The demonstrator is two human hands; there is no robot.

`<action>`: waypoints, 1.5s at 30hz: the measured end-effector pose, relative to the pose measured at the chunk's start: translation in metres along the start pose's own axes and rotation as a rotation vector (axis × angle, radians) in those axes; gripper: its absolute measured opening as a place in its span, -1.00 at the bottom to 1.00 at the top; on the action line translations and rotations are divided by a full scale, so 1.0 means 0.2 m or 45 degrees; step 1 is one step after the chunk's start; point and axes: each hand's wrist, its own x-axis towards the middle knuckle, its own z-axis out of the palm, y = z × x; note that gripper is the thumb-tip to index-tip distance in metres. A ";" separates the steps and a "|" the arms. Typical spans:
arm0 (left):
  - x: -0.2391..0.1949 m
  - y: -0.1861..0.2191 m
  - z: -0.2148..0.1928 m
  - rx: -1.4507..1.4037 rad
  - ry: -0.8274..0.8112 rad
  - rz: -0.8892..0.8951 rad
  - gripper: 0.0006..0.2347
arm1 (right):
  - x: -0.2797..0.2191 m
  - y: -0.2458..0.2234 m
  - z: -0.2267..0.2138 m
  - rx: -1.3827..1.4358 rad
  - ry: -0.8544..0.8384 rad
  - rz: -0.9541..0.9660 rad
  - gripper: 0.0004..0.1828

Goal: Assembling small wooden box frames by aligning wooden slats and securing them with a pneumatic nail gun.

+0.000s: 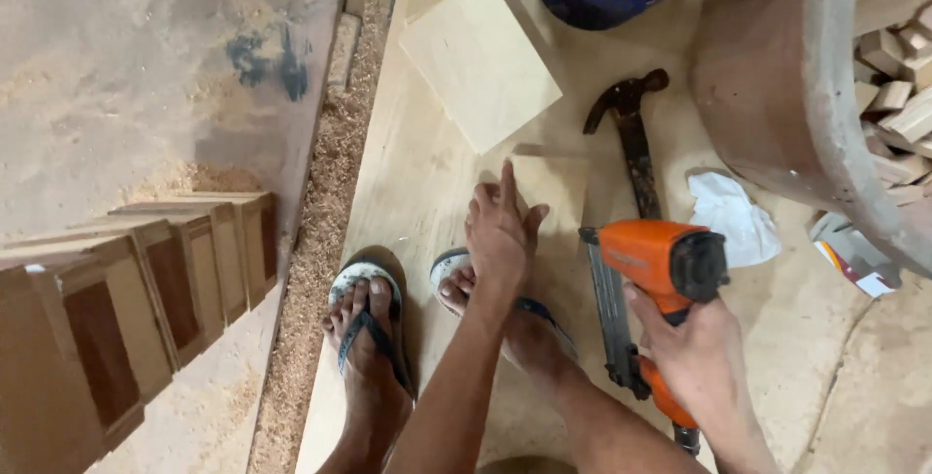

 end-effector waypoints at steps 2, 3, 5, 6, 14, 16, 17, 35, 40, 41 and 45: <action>0.06 0.05 -0.04 0.294 -0.118 0.271 -0.38 | 0.00 0.08 -0.03 0.097 0.098 -0.089 -0.66; 0.11 0.09 -0.03 0.291 -0.132 0.289 -0.38 | 0.02 0.11 -0.04 0.102 0.113 -0.072 -0.66; 0.20 0.15 -0.01 0.673 -0.106 0.736 -0.58 | 0.06 0.16 -0.07 0.219 0.252 -0.175 -0.47; 0.15 0.20 -0.03 0.670 -0.101 0.725 -0.58 | 0.05 0.16 -0.10 0.211 0.246 -0.184 -0.47; -0.13 0.13 0.10 0.890 0.187 0.647 -0.22 | 0.12 0.17 -0.16 0.338 0.339 -0.143 -0.61; -0.03 0.12 -0.04 1.098 0.214 0.781 -0.13 | 0.16 0.16 -0.15 0.365 0.308 -0.186 -0.61; -0.03 0.11 -0.10 1.287 0.200 0.932 0.12 | 0.14 0.18 -0.15 0.376 0.283 -0.188 -0.62; -0.10 0.08 -0.18 0.257 -0.236 0.063 -0.14 | 0.24 -0.10 0.03 0.115 0.102 -0.181 -0.67; -0.09 0.08 -0.19 0.251 -0.268 0.040 -0.15 | 0.26 -0.12 0.04 0.031 0.112 -0.182 -0.64; -0.10 0.09 -0.19 0.267 -0.286 0.022 -0.16 | 0.26 -0.10 0.05 0.036 0.119 -0.198 -0.65; -0.07 0.12 -0.19 0.335 -0.266 0.049 -0.14 | 0.19 -0.12 0.03 0.005 0.141 -0.254 -0.57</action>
